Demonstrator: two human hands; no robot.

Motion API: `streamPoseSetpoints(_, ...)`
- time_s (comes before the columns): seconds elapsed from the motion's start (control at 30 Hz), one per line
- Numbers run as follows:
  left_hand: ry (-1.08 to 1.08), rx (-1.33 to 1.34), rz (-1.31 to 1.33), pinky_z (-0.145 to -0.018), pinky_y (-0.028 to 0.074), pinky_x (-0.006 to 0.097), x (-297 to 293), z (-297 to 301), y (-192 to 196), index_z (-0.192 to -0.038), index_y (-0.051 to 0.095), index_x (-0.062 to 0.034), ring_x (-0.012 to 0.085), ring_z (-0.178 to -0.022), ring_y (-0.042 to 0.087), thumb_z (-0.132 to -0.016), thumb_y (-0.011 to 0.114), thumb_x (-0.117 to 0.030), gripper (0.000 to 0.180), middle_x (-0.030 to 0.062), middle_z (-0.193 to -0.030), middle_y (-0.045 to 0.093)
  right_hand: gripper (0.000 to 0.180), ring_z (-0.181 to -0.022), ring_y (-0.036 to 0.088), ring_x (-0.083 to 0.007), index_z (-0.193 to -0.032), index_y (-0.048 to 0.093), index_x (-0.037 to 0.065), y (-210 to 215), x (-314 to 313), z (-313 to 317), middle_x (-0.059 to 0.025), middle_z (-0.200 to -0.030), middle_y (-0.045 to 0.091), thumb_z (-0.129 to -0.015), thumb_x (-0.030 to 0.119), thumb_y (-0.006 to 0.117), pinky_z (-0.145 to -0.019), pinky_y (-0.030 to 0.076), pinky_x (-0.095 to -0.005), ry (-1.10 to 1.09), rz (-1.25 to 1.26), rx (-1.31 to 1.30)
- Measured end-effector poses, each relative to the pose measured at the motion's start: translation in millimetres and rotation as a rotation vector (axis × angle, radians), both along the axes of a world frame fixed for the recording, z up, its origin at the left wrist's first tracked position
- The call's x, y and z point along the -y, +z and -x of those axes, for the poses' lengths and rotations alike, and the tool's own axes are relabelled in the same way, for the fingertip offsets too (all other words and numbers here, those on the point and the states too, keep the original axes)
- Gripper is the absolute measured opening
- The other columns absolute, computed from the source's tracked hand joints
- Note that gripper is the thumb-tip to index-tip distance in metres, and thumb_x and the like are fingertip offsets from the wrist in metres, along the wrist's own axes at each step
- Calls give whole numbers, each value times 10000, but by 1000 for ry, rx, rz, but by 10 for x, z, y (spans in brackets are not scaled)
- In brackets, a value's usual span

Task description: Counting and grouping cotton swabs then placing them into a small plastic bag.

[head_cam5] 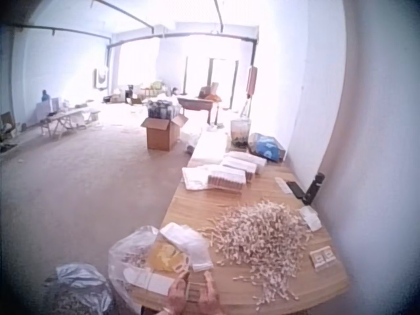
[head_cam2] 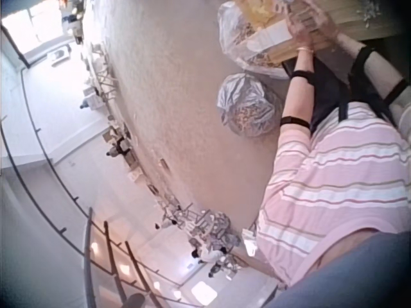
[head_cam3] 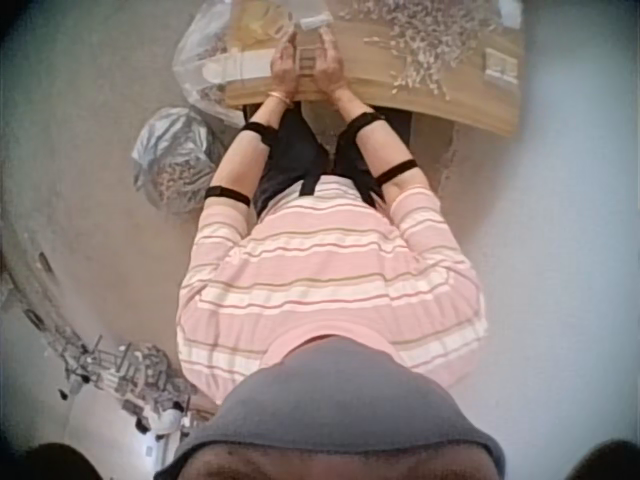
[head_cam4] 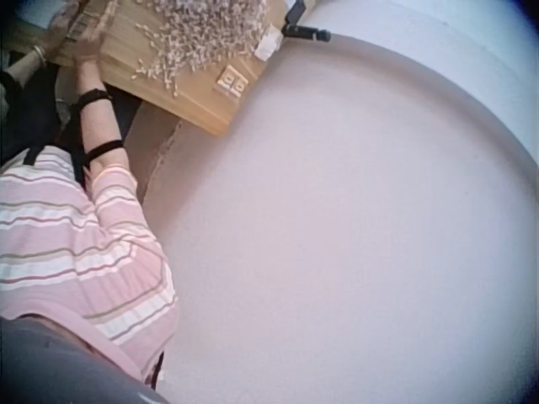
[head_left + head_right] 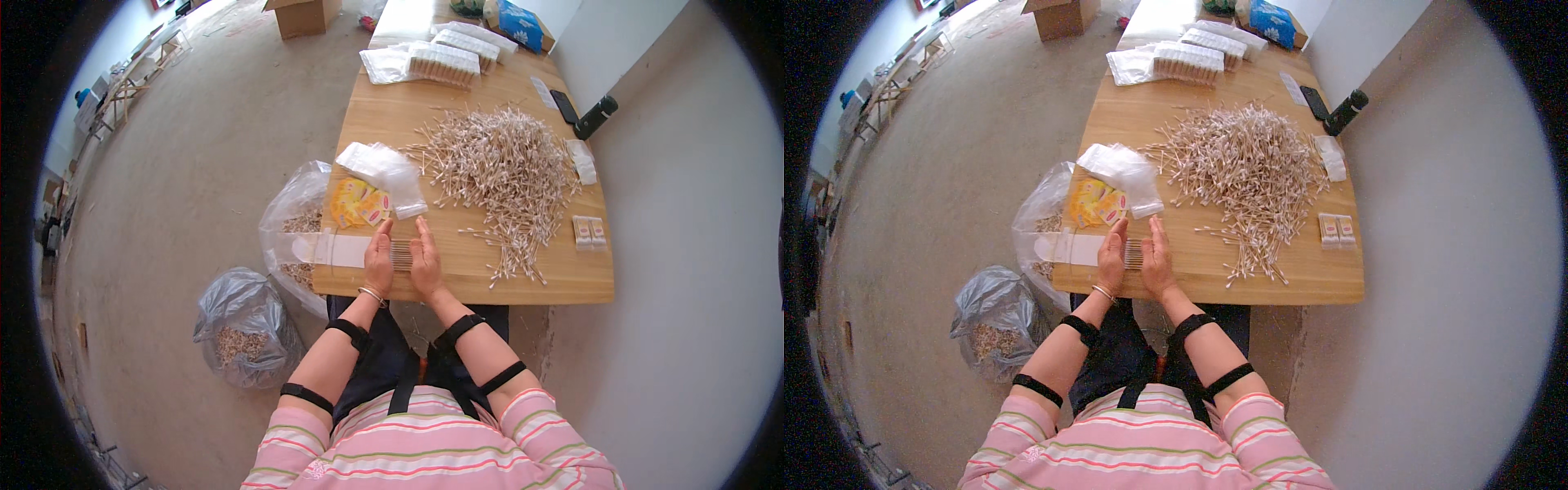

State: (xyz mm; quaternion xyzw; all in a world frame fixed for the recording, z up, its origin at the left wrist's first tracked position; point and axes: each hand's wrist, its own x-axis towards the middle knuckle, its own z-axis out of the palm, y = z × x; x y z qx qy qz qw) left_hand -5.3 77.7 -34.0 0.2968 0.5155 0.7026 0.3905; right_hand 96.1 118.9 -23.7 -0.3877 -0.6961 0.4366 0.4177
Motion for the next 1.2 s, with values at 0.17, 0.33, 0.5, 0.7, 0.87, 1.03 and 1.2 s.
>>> streamPoseSetpoints(0.17,-15,-35,20,-1095,271,334,36,57,-64,-1345,400,52,244,-1306,384,-1016,331,-345,520,164,-1381,437,643,-1390,176,-384,-1392,253,-78,38,100,-185,-265,-1471,217,-929,314,464,-1135,160,-452,118,-306,565)
streamPoseSetpoints(0.33,-41,-25,21,-1098,266,336,39,32,-30,-1351,388,51,249,-1313,375,-1016,321,-355,530,162,-1388,429,850,-1412,110,-358,-1410,200,-83,141,248,-265,-253,-1492,164,-864,484,522,-1147,101,-459,254,-450,997)
streamPoseSetpoints(0.5,-59,-41,19,-1095,270,341,133,93,13,-1337,402,64,234,-1306,380,-1016,328,-345,525,157,-1399,418,911,-1406,119,-370,-1400,212,-91,185,281,-225,-275,-1472,188,-819,524,551,-1145,110,-456,256,-449,977)
streamPoseSetpoints(0.7,-33,-946,57,-988,366,381,553,67,262,-1230,545,-16,324,-1141,475,-894,555,-181,375,161,-1196,537,962,-1403,130,-372,-1403,192,-94,143,255,-267,-266,-1478,176,-771,516,584,-1147,111,-455,215,-478,923)
streamPoseSetpoints(0.87,-269,-1320,240,-876,339,415,807,30,351,-1254,527,-70,282,-981,464,-834,616,-304,489,115,-985,505,975,-1402,134,-374,-1413,152,-95,172,261,-258,-259,-1485,164,-756,481,584,-1151,111,-446,253,-513,1113)
streamPoseSetpoints(1.03,-248,-1405,198,-916,305,417,820,30,273,-1296,483,-88,278,-1001,468,-841,587,-386,553,113,-1008,510,987,-1403,131,-378,-1417,137,-97,132,262,-272,-259,-1488,158,-746,471,586,-1154,104,-438,249,-494,986)
streamPoseSetpoints(1.2,-242,-1424,182,-918,299,406,807,20,280,-1315,454,-84,270,-1008,469,-843,583,-391,577,111,-1013,509,984,-1405,123,-379,-1418,137,-97,150,265,-282,-267,-1489,145,-756,489,570,-1156,94,-436,253,-510,1008)
